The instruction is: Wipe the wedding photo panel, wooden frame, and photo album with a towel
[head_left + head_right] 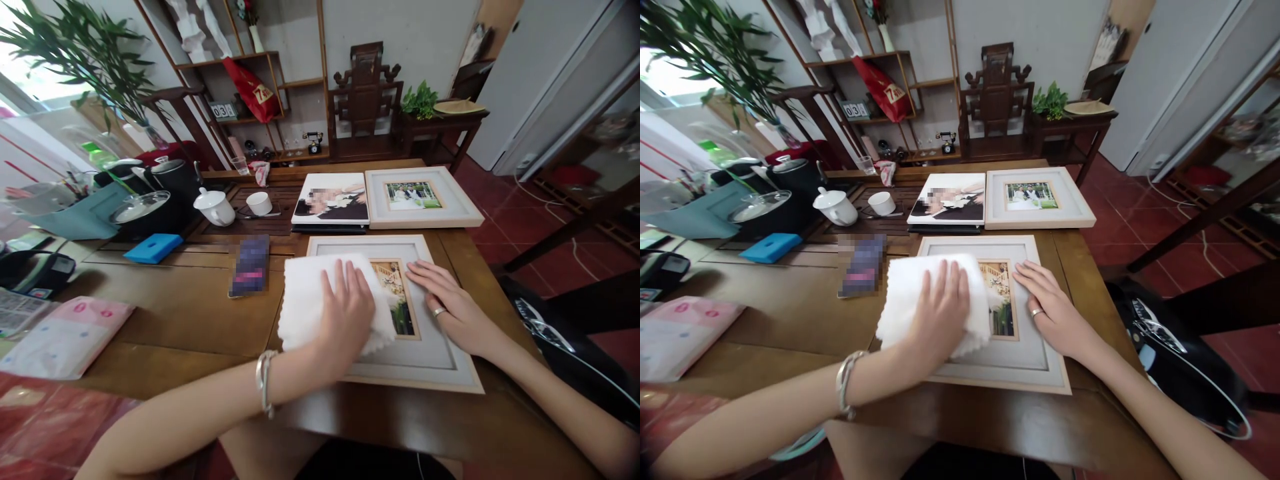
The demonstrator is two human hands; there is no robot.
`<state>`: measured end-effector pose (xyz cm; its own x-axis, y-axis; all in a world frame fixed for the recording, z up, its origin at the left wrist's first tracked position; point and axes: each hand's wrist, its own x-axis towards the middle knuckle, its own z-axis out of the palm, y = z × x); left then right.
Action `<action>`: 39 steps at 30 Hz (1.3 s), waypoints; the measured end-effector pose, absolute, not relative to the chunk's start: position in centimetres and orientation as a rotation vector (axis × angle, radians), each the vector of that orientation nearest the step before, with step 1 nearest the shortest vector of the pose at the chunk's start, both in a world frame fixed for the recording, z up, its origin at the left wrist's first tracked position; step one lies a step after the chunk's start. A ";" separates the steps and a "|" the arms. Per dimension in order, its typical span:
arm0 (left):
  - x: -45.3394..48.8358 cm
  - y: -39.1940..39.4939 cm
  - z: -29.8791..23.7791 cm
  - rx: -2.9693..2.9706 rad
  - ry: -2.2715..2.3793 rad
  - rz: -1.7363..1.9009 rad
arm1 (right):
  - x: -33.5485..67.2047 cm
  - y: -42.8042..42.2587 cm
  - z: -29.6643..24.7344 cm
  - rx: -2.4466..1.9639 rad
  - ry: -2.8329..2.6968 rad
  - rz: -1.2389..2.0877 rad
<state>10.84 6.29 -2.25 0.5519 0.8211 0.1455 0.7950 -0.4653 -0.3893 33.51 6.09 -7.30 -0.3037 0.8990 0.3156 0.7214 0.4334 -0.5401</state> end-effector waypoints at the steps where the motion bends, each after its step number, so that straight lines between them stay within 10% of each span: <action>1: 11.1 7.9 -2.2 -2.344 -1.375 0.099 | 33.5 6.1 -7.3 -1.347 -2.108 0.398; 19: 12.3 -2.5 -0.7 -2.777 -0.775 -0.032 | 33.3 6.1 -7.4 -1.346 -2.063 0.421; 39: 16.2 6.6 -1.4 -2.657 -1.144 0.056 | 33.4 6.3 -7.7 -1.276 -2.072 0.392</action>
<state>16.20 6.59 -1.36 0.6915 0.7197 0.0623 0.7101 -0.6614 -0.2413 33.44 6.28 -7.74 -0.3029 0.8739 0.3801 0.6750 0.4783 -0.5617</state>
